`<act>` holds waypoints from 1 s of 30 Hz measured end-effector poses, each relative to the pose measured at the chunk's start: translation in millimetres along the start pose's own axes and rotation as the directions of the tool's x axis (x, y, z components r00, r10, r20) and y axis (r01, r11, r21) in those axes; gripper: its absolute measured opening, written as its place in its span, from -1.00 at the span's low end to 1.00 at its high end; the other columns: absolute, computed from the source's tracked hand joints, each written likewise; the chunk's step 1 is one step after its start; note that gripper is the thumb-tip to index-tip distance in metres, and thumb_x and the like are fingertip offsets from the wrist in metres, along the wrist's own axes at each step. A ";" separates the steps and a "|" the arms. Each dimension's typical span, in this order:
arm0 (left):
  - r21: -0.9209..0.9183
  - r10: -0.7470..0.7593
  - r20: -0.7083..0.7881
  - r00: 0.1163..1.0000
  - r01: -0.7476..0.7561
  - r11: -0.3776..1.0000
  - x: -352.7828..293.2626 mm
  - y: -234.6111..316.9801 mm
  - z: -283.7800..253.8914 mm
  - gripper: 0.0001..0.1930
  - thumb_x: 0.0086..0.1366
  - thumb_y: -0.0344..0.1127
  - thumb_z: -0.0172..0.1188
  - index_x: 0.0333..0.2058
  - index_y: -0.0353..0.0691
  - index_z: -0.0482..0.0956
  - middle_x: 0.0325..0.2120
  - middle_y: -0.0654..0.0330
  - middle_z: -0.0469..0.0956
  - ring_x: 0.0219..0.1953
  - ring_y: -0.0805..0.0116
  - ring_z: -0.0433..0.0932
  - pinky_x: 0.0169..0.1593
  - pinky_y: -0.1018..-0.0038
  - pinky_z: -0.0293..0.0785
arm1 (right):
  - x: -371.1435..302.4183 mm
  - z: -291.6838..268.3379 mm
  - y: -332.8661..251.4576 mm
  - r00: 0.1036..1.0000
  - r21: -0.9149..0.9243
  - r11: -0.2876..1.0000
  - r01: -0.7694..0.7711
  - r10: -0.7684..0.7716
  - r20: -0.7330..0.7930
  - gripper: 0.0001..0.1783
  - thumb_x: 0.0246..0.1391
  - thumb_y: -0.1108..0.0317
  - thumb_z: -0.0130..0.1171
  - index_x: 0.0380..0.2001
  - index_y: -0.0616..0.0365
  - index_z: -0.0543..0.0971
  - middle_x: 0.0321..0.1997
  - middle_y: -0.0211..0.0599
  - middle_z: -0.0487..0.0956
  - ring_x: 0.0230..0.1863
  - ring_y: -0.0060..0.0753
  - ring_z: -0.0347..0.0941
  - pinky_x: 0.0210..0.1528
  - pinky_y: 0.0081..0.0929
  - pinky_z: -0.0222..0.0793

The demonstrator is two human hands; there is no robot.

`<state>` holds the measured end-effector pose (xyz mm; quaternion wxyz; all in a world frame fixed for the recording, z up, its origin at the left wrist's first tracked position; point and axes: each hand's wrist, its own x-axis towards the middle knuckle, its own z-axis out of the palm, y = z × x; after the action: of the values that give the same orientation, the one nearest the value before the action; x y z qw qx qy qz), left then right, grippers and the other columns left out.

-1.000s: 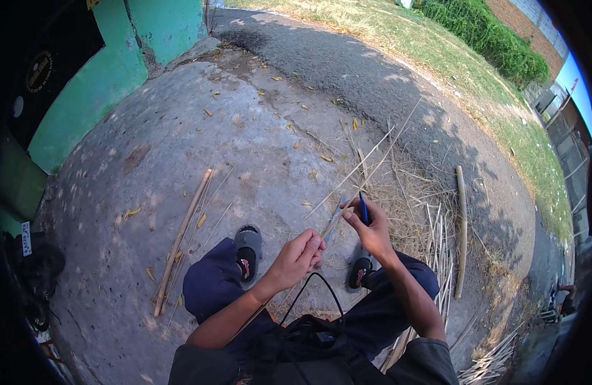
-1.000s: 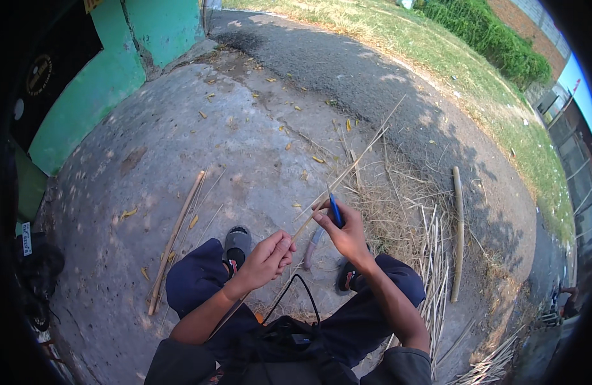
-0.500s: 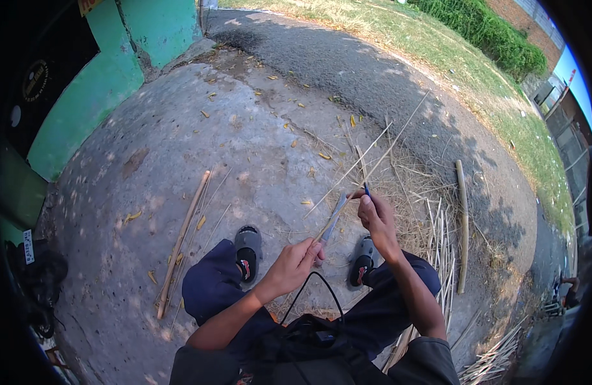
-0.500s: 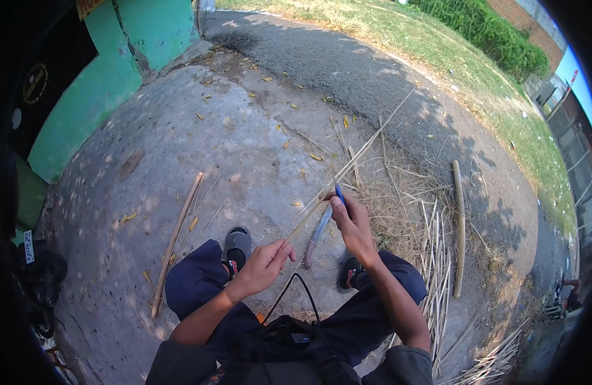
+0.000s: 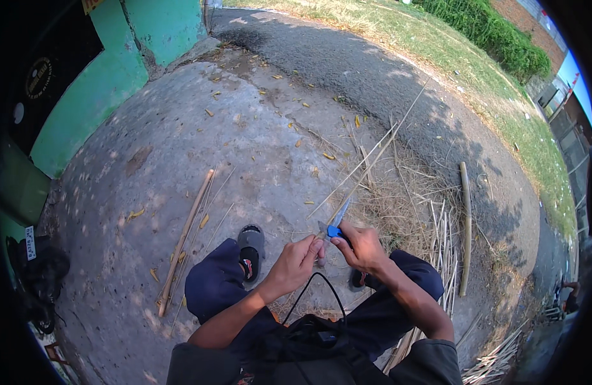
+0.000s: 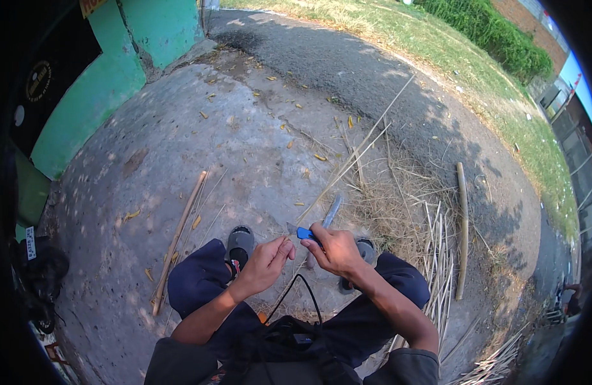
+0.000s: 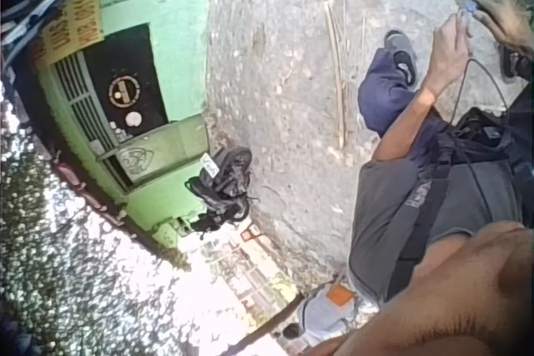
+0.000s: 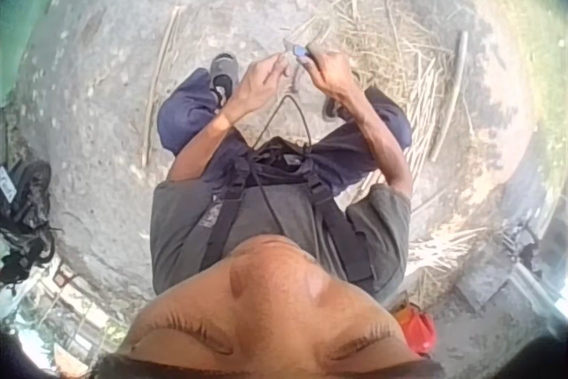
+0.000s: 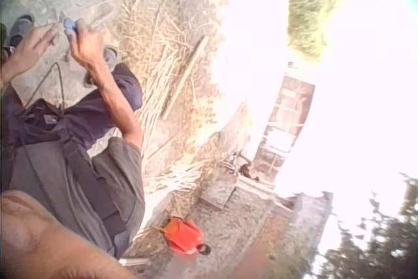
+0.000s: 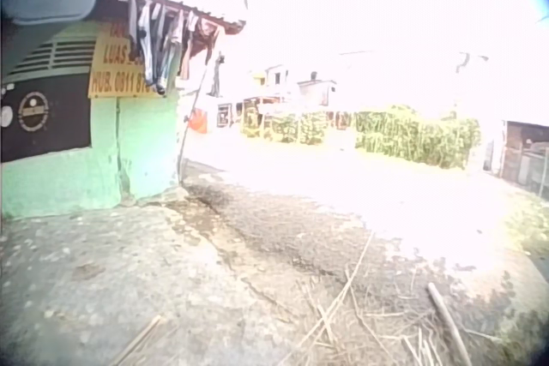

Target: The person shaves and smooths a bamboo strip using a utility knife.

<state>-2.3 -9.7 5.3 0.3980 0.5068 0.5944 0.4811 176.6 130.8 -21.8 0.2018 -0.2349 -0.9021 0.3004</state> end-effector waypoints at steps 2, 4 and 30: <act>0.006 0.019 0.000 1.000 -0.019 1.000 -0.7 -1.4 0.0 -0.64 0.65 -0.19 -0.05 -0.34 -0.29 0.49 -0.67 0.26 0.31 -0.60 0.50 0.30 -0.44 0.40 0.26 | -0.8 0.5 0.9 0.999 -0.009 0.999 0.039 -0.039 -0.006 -0.65 0.36 0.05 0.22 -0.24 0.12 0.48 -0.60 0.00 0.54 -0.50 0.22 0.57 -0.47 0.00 0.41; 0.011 0.042 -0.001 0.999 -0.042 0.999 -1.0 -0.7 0.2 -0.63 0.65 -0.19 -0.05 -0.35 -0.30 0.48 -0.67 0.25 0.31 -0.60 0.49 0.30 -0.44 0.39 0.26 | 1.0 -5.1 -1.1 0.999 -0.013 0.999 0.035 -0.035 0.003 -0.65 0.36 0.05 0.23 -0.27 0.10 0.46 -0.61 -0.03 0.54 -0.52 0.19 0.57 -0.51 -0.03 0.39; 0.028 -0.034 0.266 0.963 0.028 0.999 -33.6 -4.4 -10.4 -0.57 0.68 -0.12 -0.10 -0.37 -0.25 0.46 -0.69 0.37 0.29 -0.62 0.56 0.25 -0.48 0.47 0.21 | 30.7 -138.9 151.2 0.624 0.193 0.910 -0.368 0.396 -0.674 -0.38 0.52 -0.12 -0.06 -0.46 0.20 0.49 -0.63 -0.23 0.37 -0.56 -0.38 0.18 -0.44 -0.30 0.13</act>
<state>-7.5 -44.7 2.9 0.4756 0.5622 0.5492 0.3951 267.7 316.9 -8.7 0.4640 -0.5128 -0.6810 0.2409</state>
